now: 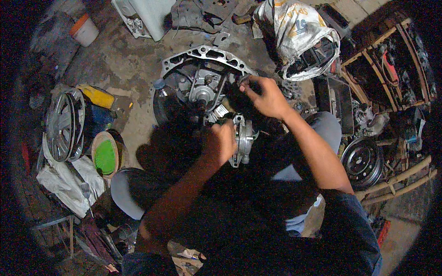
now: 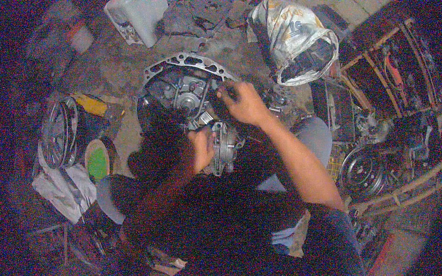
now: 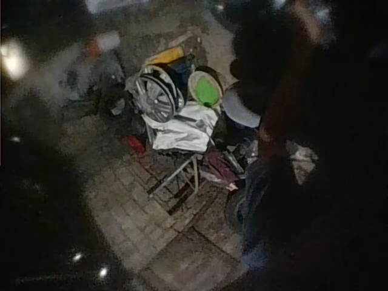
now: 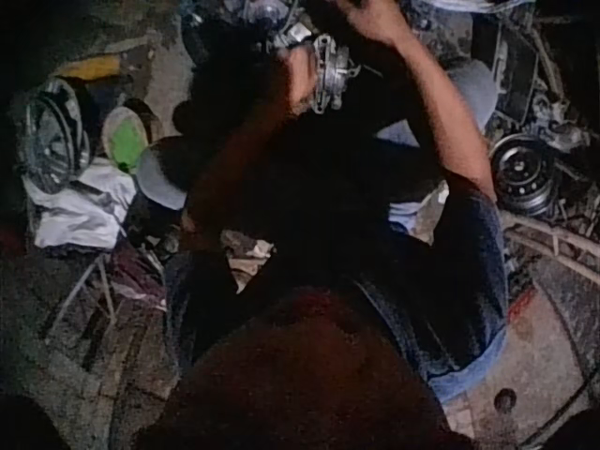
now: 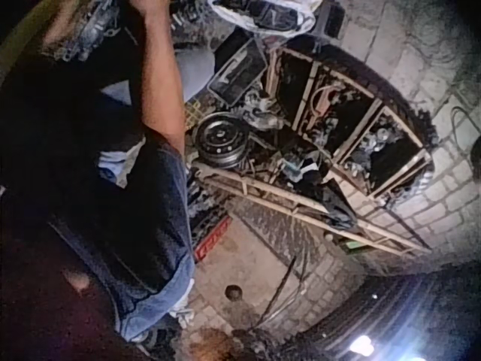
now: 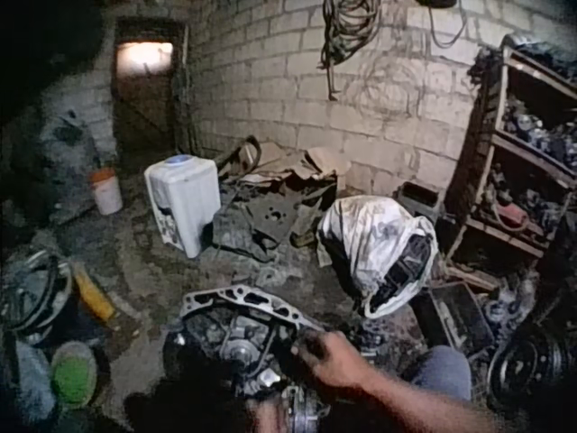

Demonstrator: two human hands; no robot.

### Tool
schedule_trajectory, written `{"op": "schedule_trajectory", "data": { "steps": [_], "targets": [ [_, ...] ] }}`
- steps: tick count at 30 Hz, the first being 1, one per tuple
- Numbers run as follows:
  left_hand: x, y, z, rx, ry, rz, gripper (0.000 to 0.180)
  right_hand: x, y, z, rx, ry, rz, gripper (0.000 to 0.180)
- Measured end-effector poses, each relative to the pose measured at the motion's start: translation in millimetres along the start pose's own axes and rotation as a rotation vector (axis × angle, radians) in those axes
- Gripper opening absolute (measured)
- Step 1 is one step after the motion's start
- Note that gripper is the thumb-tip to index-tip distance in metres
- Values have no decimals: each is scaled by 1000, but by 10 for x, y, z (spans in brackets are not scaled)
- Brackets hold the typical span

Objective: The person is assembling a motorcycle engine, specifically attaching a cylinder head to the crankcase. They use a plastic bottle to apply liquid to the gasket and then use their hands to align and press the metal components together.

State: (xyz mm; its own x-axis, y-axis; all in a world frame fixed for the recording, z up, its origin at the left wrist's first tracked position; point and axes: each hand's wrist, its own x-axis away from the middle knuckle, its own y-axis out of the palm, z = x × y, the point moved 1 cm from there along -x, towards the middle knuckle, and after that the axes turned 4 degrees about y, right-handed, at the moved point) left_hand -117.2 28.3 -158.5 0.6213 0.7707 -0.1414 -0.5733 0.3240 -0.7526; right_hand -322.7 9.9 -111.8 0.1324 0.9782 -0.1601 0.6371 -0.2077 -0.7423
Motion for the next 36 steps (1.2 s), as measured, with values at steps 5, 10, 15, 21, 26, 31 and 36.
{"op": "schedule_trajectory", "data": {
  "steps": [5,10,15,21,26,31,36],
  "targets": [
    [-19,-37,-10,41,10,-68,8,18,-46,-91,-32,13,-38,21],
    [-2,30,-46,76,36,-42,12,28,-54,-59,-23,14,-11,22],
    [12,-29,-72,-1,47,-174,16,31,-73,-90,-49,7,-23,23],
    [-32,-87,-16,37,-60,-175,17,20,-24,-31,-23,-21,-4,24],
    [-35,-69,-68,53,-56,-137,18,16,-45,-45,-39,15,-10,33],
    [-38,-35,-112,77,-53,-132,17,31,-43,-33,-9,-4,2,25],
    [-63,-47,-145,100,-75,-147,18,39,-91,-133,-38,3,-10,26]
  ]
}}
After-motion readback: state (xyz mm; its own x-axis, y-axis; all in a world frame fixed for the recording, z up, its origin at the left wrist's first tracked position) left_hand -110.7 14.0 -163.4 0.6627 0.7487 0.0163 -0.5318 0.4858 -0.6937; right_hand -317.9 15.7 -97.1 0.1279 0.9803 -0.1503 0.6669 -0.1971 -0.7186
